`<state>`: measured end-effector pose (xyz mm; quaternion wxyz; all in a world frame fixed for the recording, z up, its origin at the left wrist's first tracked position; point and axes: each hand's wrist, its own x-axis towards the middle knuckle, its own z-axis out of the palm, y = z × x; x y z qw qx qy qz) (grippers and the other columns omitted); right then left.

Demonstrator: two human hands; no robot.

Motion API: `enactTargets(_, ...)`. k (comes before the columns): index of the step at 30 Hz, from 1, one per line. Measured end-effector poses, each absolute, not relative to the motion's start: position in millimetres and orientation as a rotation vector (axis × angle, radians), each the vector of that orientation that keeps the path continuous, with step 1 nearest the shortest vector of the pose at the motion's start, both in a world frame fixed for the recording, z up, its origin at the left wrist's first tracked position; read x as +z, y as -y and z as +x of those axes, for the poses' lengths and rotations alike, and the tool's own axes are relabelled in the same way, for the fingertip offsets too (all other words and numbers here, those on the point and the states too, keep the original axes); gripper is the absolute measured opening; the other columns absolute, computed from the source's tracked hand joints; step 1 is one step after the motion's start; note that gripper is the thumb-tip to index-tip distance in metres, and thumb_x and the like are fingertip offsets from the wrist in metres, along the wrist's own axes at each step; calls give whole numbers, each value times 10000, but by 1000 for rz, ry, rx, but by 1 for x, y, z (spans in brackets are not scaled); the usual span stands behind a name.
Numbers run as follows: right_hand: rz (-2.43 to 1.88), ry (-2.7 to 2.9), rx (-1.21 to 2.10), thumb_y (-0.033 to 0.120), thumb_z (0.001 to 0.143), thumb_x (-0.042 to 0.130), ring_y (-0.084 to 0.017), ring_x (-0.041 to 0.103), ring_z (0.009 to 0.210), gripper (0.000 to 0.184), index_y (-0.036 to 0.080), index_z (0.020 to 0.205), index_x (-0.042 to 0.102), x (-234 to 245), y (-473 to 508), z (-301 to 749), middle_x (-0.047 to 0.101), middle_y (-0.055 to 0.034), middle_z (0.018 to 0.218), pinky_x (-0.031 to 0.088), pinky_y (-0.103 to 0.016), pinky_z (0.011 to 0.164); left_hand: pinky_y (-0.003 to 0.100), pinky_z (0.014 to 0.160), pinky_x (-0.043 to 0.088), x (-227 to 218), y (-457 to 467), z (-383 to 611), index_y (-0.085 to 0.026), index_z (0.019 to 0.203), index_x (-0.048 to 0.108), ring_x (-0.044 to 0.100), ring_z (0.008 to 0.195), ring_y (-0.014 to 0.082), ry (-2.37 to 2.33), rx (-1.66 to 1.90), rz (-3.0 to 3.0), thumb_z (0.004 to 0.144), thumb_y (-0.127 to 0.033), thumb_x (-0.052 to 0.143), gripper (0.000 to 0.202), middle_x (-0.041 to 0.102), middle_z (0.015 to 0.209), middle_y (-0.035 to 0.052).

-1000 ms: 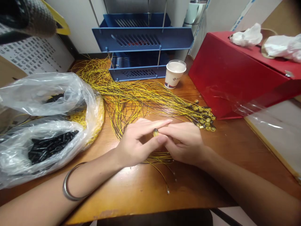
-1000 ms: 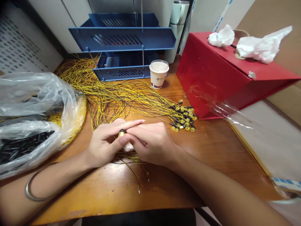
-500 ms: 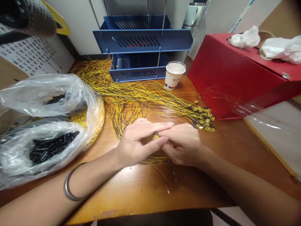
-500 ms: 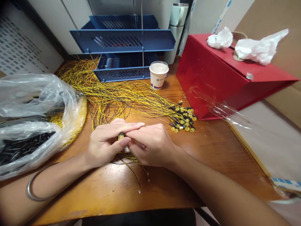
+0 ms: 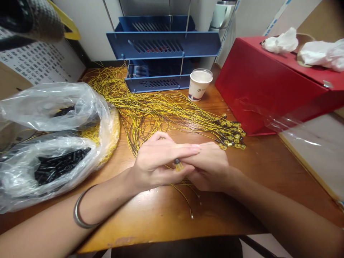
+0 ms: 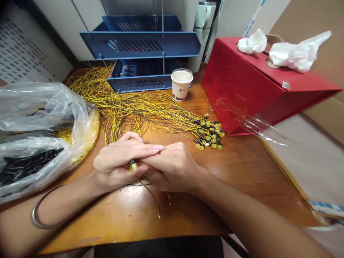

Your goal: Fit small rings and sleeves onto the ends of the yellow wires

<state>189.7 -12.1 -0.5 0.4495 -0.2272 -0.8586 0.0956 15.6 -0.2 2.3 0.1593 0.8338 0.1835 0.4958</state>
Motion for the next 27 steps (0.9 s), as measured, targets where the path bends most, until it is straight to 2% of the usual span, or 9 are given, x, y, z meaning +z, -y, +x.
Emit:
enactTargets(3, -588, 2151, 219, 271, 981, 429, -92, 479, 512, 370, 150, 717, 660, 0, 13, 190, 592, 0, 590, 331, -254, 513, 311, 702, 511, 2, 0, 16, -176, 1070, 702, 732, 749, 155, -518, 1413, 2385, 903, -329, 647, 233, 772, 1003, 91)
enactTargets(8, -583, 2121, 190, 229, 963, 468, -95, 525, 544, 312, 147, 744, 674, 1, 14, 190, 636, -10, 624, 360, -244, 546, 318, 710, 507, 4, 0, 15, -212, 1120, 684, 737, 762, 155, -501, 1384, 2370, 902, -331, 643, 251, 767, 1034, 73)
enactTargets(16, -551, 2110, 187, 158, 912, 523, -87, 386, 490, 305, 168, 609, 553, 4, 13, 189, 512, 30, 531, 274, -259, 503, 340, 732, 502, 6, 2, 15, -183, 1221, 642, 738, 851, 185, -425, 1354, 2321, 927, -388, 603, 360, 740, 1103, 132)
enactTargets(20, -518, 2110, 122, 125, 891, 556, -96, 405, 511, 242, 175, 654, 563, 3, 11, 190, 540, 33, 558, 270, -274, 503, 345, 729, 503, 6, 3, 16, -152, 1231, 633, 741, 891, 212, -404, 1384, 2320, 863, -431, 683, 465, 737, 1096, 162)
enactTargets(24, -463, 2096, 128, 118, 882, 577, -93, 436, 531, 186, 180, 707, 575, -1, 10, 191, 582, 36, 601, 287, -279, 514, 333, 724, 505, 6, 3, 16, -142, 1182, 654, 744, 926, 214, -398, 1382, 2349, 863, -350, 705, 385, 753, 1046, 150)
enactTargets(27, -467, 2106, 151, 124, 888, 561, -88, 449, 531, 210, 187, 688, 570, -3, 9, 192, 576, 42, 594, 298, -279, 521, 332, 721, 507, 6, 2, 16, -161, 1185, 654, 746, 915, 208, -417, 1381, 2348, 851, -382, 715, 405, 755, 1046, 139)
